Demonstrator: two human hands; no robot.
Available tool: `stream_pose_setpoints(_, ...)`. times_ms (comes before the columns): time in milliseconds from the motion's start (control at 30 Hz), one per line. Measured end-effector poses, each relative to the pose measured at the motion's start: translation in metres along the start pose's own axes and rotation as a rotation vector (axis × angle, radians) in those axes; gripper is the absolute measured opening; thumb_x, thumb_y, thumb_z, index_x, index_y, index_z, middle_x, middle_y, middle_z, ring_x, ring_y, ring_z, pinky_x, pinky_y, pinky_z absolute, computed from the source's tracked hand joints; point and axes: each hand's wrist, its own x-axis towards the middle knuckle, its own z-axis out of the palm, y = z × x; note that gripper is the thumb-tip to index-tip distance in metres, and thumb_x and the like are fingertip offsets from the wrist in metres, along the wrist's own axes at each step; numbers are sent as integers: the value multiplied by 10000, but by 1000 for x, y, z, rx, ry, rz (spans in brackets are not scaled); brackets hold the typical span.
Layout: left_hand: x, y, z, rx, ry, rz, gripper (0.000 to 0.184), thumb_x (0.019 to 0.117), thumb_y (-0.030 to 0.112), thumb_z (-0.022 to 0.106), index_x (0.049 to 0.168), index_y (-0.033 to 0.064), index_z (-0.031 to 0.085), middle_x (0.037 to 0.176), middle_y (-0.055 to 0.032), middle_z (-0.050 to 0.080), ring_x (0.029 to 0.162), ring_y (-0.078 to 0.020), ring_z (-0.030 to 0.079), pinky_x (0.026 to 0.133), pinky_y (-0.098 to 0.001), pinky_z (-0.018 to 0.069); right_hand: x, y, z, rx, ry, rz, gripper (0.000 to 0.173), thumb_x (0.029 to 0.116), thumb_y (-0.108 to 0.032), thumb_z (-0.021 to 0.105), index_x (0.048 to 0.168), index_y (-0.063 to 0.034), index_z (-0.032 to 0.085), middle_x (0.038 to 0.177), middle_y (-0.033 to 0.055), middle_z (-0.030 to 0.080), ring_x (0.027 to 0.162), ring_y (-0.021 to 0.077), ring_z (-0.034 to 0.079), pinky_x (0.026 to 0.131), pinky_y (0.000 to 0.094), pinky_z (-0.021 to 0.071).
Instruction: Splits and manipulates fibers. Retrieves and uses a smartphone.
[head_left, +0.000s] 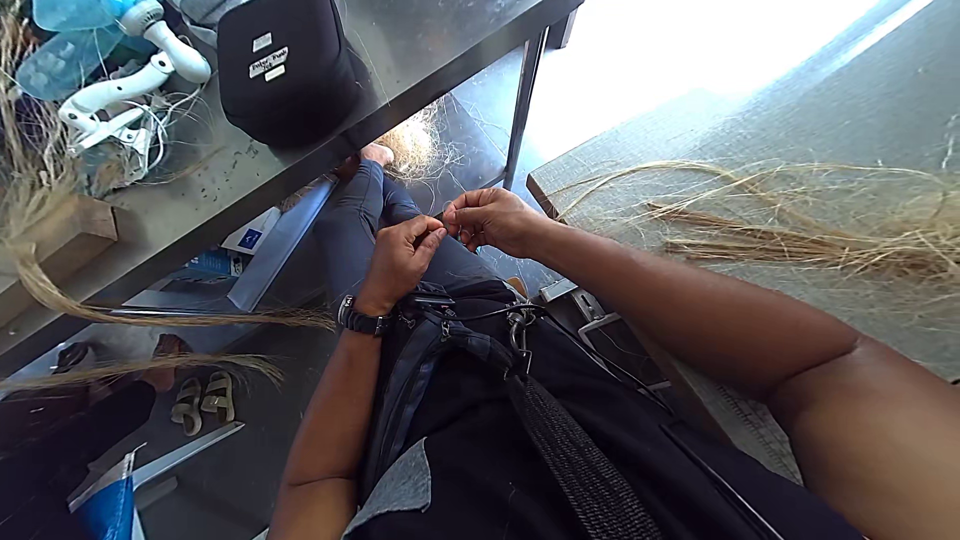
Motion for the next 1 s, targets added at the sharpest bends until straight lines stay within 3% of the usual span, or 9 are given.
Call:
stream_pose_setpoints(233, 0, 1, -2, 16, -63, 15, 129, 1018, 152, 624, 962, 83, 719, 722, -16, 640, 549, -79, 553, 513, -248, 473, 0, 1, 0, -42, -7, 7, 109, 1044, -109, 570, 984, -37, 627, 802, 41, 636, 592, 117, 601, 549, 273, 541)
stream_pose_setpoints(400, -3, 0, -4, -28, 28, -80, 168, 1041, 223, 598, 1125, 121, 702, 730, -27, 622, 510, -115, 514, 462, -258, 445, 0, 0, -1, -91, -53, -26, 114, 1034, -96, 592, 972, -12, 636, 769, 44, 646, 574, 107, 612, 534, 256, 547)
stream_pose_setpoints(500, -4, -2, -3, -97, 37, -101, 191, 1042, 249, 600, 1160, 127, 688, 675, -26, 577, 469, -119, 477, 428, -247, 418, -2, 2, 3, -208, -92, -61, 114, 1020, -69, 616, 962, 20, 655, 767, 67, 664, 585, 117, 629, 547, 269, 561)
stream_pose_setpoints(633, -3, -5, -2, -165, 23, -124, 140, 1034, 234, 608, 1072, 108, 656, 663, -38, 588, 456, -129, 497, 422, -249, 435, -2, 7, 7, -264, -130, -83, 97, 1004, -40, 631, 950, 36, 656, 752, 76, 673, 582, 126, 643, 562, 279, 578)
stream_pose_setpoints(700, -3, -8, -1, -217, 53, -126, 116, 1034, 214, 605, 1043, 103, 640, 637, -37, 559, 435, -121, 456, 401, -228, 393, -2, 5, 6, -240, -132, -73, 95, 1004, -50, 638, 959, 30, 661, 760, 74, 677, 591, 126, 650, 573, 279, 583)
stream_pose_setpoints(833, 3, -8, 1, -245, 74, -125, 96, 1042, 178, 596, 1091, 107, 638, 689, -23, 583, 499, -104, 498, 449, -217, 421, -2, 3, 4, -188, -137, -48, 92, 1016, -62, 624, 976, 15, 657, 786, 65, 686, 613, 119, 657, 591, 277, 585)
stream_pose_setpoints(1000, -4, -10, 1, -264, 102, -139, 118, 1040, 233, 598, 1059, 119, 620, 616, -32, 535, 411, -116, 430, 376, -213, 367, -2, 3, 4, -159, -136, -27, 123, 1035, -90, 599, 998, 12, 656, 795, 65, 674, 604, 121, 641, 566, 270, 570)
